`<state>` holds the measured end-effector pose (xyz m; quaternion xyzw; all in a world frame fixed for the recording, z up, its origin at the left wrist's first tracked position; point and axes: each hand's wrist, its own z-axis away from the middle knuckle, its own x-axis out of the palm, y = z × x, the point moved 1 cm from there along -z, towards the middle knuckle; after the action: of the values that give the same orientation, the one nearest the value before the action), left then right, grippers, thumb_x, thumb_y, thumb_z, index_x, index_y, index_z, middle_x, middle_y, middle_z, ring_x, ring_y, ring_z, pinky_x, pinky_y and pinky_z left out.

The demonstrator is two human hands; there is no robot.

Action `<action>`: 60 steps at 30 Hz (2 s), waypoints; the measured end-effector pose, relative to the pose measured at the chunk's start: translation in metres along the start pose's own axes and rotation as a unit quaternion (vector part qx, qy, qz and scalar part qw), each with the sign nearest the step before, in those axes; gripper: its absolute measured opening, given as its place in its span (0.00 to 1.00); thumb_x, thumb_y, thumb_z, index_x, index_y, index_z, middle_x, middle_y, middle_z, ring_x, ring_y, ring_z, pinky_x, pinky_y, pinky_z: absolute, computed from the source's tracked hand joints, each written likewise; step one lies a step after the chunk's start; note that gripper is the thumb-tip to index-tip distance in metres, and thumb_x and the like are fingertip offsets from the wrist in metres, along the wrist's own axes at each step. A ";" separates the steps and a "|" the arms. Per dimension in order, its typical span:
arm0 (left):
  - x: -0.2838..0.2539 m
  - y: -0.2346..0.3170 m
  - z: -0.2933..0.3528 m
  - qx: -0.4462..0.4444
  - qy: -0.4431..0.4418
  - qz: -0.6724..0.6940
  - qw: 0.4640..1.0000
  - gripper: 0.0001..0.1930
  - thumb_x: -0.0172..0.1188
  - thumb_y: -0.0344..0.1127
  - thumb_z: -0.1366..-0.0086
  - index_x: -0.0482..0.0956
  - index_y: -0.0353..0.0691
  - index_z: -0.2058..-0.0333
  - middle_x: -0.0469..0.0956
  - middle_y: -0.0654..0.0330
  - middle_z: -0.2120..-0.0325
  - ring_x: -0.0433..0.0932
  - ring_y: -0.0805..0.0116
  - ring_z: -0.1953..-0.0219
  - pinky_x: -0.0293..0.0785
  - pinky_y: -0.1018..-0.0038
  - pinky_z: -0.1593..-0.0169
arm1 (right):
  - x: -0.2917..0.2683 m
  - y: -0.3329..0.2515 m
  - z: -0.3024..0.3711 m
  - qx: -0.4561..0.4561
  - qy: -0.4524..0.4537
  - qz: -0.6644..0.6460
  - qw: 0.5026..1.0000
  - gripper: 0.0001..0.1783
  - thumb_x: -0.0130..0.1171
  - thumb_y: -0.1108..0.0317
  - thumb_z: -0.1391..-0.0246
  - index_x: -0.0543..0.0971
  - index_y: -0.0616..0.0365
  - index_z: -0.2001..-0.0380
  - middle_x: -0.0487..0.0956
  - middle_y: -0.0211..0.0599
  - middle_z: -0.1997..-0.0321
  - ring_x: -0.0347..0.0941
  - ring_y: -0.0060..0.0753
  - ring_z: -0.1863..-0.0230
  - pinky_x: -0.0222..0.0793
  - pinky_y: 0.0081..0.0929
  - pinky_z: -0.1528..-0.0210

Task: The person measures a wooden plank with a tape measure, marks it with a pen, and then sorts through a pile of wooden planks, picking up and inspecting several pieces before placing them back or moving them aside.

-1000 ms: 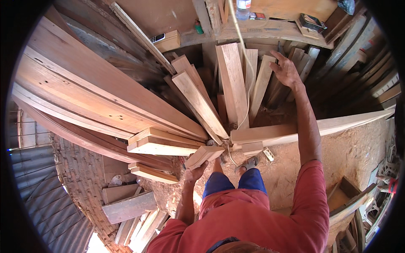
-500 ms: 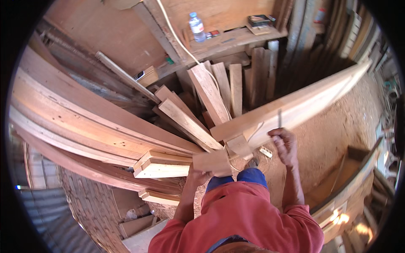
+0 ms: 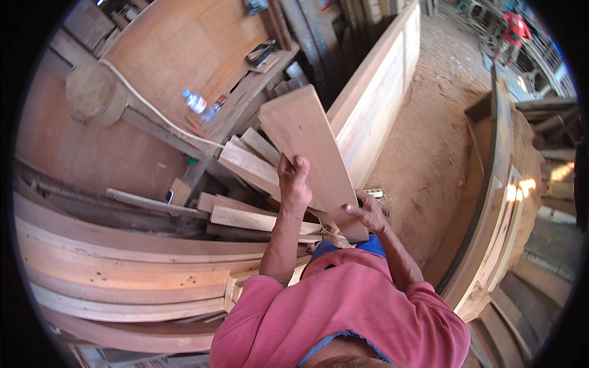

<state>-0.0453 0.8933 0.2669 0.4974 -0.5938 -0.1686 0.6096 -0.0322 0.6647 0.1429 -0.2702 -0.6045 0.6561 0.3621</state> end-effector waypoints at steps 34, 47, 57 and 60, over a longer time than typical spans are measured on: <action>0.184 -0.238 0.018 -0.301 -0.245 0.461 0.798 0.36 0.46 0.60 0.22 0.65 0.37 0.29 0.82 0.44 0.53 0.83 0.46 0.53 0.78 0.52 0.50 | -0.176 -0.044 0.165 0.157 0.051 -0.197 0.966 0.39 0.67 0.42 0.36 0.80 0.72 0.41 0.85 0.37 0.54 0.80 0.25 0.54 0.75 0.24 0.50; 0.160 -0.249 0.035 -0.369 -0.016 0.100 0.924 0.34 0.64 0.52 0.29 0.67 0.40 0.32 0.77 0.52 0.41 0.76 0.50 0.37 0.71 0.48 0.32 | -0.228 -0.052 0.177 0.144 0.107 0.057 0.982 0.36 0.70 0.44 0.41 0.82 0.68 0.45 0.86 0.44 0.55 0.80 0.34 0.52 0.75 0.37 0.49; 0.214 -0.320 0.080 -0.430 -0.015 0.123 0.894 0.33 0.65 0.43 0.32 0.67 0.38 0.33 0.77 0.48 0.41 0.75 0.48 0.36 0.69 0.46 0.30 | -0.286 -0.015 0.203 0.155 0.212 0.097 0.960 0.37 0.70 0.45 0.40 0.79 0.66 0.40 0.83 0.51 0.46 0.79 0.41 0.44 0.74 0.37 0.41; 0.248 -0.349 0.098 -0.469 -0.009 0.115 0.876 0.31 0.67 0.39 0.34 0.69 0.43 0.35 0.76 0.52 0.43 0.76 0.49 0.39 0.74 0.43 0.35 | -0.304 -0.013 0.225 0.136 0.318 0.117 0.931 0.37 0.71 0.48 0.42 0.77 0.65 0.38 0.81 0.54 0.42 0.80 0.46 0.42 0.73 0.39 0.36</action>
<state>0.0605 0.4991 0.1036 0.0800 -0.5035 -0.3603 0.7812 -0.0283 0.2871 0.1585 -0.4817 -0.3271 0.6495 0.4891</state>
